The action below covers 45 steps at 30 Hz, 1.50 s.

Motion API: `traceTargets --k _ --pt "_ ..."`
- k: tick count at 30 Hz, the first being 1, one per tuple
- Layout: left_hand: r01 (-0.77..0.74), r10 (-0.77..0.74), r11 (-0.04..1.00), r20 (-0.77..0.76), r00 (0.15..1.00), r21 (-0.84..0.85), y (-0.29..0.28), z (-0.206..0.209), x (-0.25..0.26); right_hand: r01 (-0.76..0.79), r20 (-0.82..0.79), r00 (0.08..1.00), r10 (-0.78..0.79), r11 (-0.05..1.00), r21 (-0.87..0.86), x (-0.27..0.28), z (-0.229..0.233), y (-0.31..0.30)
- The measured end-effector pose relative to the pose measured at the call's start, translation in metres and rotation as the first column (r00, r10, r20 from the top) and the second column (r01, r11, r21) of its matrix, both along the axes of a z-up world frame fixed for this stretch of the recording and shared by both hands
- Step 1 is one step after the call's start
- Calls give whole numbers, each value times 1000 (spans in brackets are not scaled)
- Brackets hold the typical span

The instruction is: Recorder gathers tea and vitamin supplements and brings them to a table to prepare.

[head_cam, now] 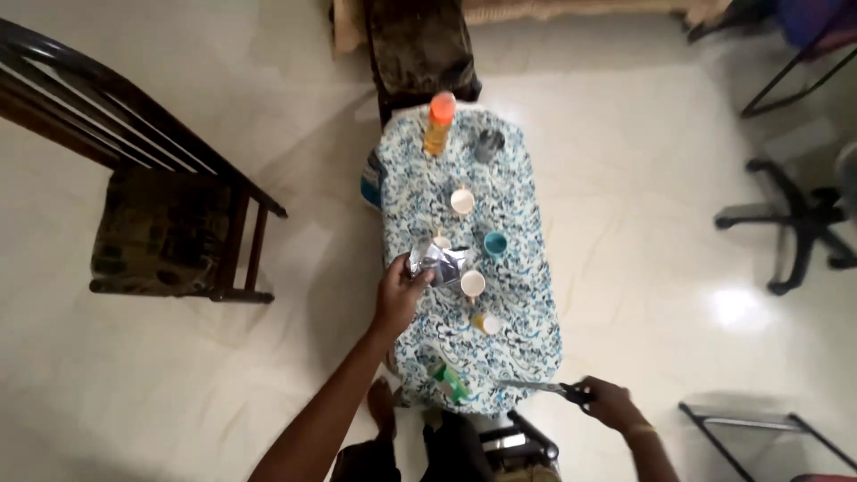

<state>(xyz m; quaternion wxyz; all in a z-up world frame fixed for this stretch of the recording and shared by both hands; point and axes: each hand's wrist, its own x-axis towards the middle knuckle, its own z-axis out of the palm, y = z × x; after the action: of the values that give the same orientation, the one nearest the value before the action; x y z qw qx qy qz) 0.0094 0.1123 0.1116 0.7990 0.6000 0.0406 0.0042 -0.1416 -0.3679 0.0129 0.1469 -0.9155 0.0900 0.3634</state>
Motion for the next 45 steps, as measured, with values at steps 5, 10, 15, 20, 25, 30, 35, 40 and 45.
traceTargets --k 5,10,15,20,25,30,35,40,45 --pt "99 -85 985 107 991 -139 26 34 14 146 201 940 -276 858 493 31 129 -3" --pt "94 -95 995 308 947 20 39 78 17 -79 486 833 -263 814 575 80 324 124" --pt "61 -119 979 299 947 196 59 126 17 -328 708 705 41 904 274 100 410 213" --pt "16 -89 975 324 942 224 82 165 11 -395 794 564 226 919 19 112 430 238" --pt "66 -140 982 448 883 178 87 168 13 -404 791 563 239 915 12 120 444 256" --pt "94 -168 980 466 869 178 79 164 19 -479 753 619 225 868 134 129 436 265" --pt "120 -149 989 472 869 92 80 163 21 -502 738 646 194 837 219 132 427 264" --pt "78 -167 975 453 876 208 78 164 24 -489 716 629 304 870 60 129 427 271" --pt "60 -142 980 450 882 190 83 170 23 -588 780 536 324 806 69 138 410 262"
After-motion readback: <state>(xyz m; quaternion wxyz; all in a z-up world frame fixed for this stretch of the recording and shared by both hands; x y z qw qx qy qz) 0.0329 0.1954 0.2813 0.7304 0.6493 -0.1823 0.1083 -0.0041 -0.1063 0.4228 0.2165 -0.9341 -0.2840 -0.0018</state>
